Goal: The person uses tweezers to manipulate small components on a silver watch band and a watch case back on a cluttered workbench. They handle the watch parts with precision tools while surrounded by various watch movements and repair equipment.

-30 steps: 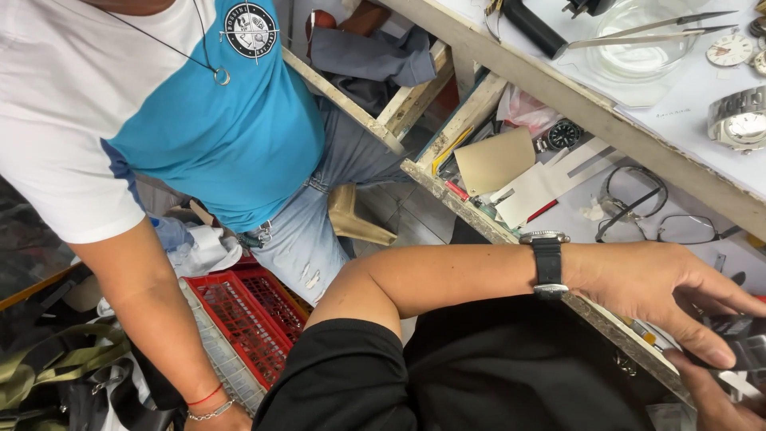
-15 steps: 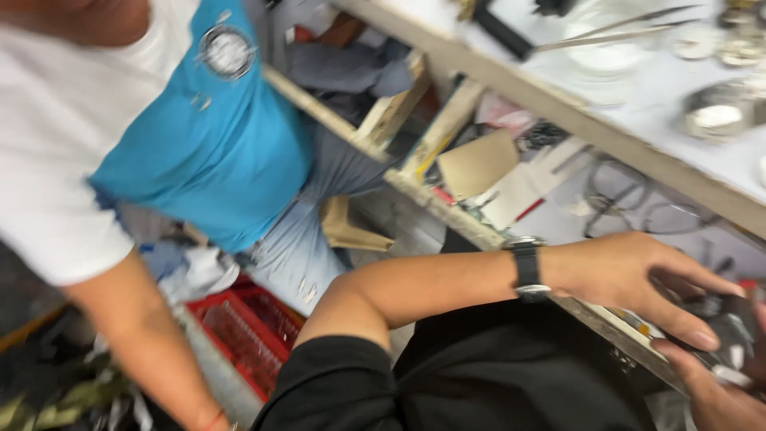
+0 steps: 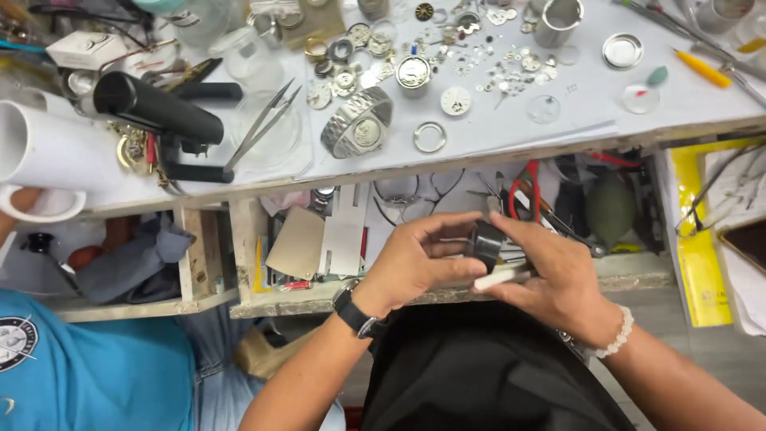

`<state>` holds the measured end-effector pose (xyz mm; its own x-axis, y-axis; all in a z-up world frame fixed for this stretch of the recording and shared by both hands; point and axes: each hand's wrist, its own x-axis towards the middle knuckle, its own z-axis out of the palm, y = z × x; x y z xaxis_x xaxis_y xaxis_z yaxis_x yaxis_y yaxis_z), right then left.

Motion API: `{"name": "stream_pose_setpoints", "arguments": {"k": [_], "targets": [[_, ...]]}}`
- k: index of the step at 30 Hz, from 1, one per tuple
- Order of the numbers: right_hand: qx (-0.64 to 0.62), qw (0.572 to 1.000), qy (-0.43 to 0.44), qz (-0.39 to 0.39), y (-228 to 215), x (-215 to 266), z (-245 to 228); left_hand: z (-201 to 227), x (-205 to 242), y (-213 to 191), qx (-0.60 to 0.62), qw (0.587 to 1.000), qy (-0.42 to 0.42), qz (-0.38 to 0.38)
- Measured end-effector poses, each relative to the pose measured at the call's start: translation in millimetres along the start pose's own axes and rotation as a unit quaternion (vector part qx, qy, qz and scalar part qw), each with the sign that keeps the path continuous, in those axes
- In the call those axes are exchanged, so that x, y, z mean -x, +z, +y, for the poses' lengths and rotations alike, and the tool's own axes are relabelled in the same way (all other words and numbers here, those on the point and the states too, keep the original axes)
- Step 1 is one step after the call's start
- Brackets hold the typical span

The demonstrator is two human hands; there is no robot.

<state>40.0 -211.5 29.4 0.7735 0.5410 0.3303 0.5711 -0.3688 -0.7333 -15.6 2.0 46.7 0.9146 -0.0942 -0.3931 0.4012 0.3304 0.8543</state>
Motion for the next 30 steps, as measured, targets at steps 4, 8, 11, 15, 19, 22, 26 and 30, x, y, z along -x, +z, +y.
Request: {"name": "stream_pose_setpoints", "arguments": {"k": [4, 8, 11, 15, 19, 22, 26, 30], "targets": [[0.105, 0.989, -0.106, 0.009, 1.3, 1.0, -6.4, -15.1, -5.3, -8.6, 0.058, 0.998, 0.001, 0.02], [0.071, 0.995, -0.063, 0.03, 6.6, 4.8, -0.3, -11.1, 0.1, -5.5, 0.029, 0.999, -0.009, 0.015], [-0.059, 0.998, 0.017, 0.008, 3.6, -3.6, 3.0, -11.8, -2.2, -6.1, -0.009, 1.0, 0.002, 0.009], [0.014, 0.999, -0.034, 0.005, -2.9, -6.7, -6.2, -18.5, -12.6, -10.9, 0.016, 1.0, 0.005, 0.019], [0.068, 0.996, -0.061, 0.002, 0.3, -1.3, -3.6, -17.3, -8.9, -9.3, 0.023, 1.0, 0.016, 0.014], [-0.073, 0.996, 0.034, -0.026, 4.2, -0.3, 12.9, -15.0, -6.8, -3.1, 0.016, 1.0, 0.017, 0.005], [-0.034, 0.998, -0.001, -0.059, -11.1, -19.1, 11.4, 2.1, -13.5, 1.8, -0.067, 0.997, 0.033, 0.03], [0.049, 0.997, 0.009, -0.057, -26.1, -10.6, 21.0, -23.1, -26.6, -15.6, -0.505, 0.855, 0.103, 0.056]]}}
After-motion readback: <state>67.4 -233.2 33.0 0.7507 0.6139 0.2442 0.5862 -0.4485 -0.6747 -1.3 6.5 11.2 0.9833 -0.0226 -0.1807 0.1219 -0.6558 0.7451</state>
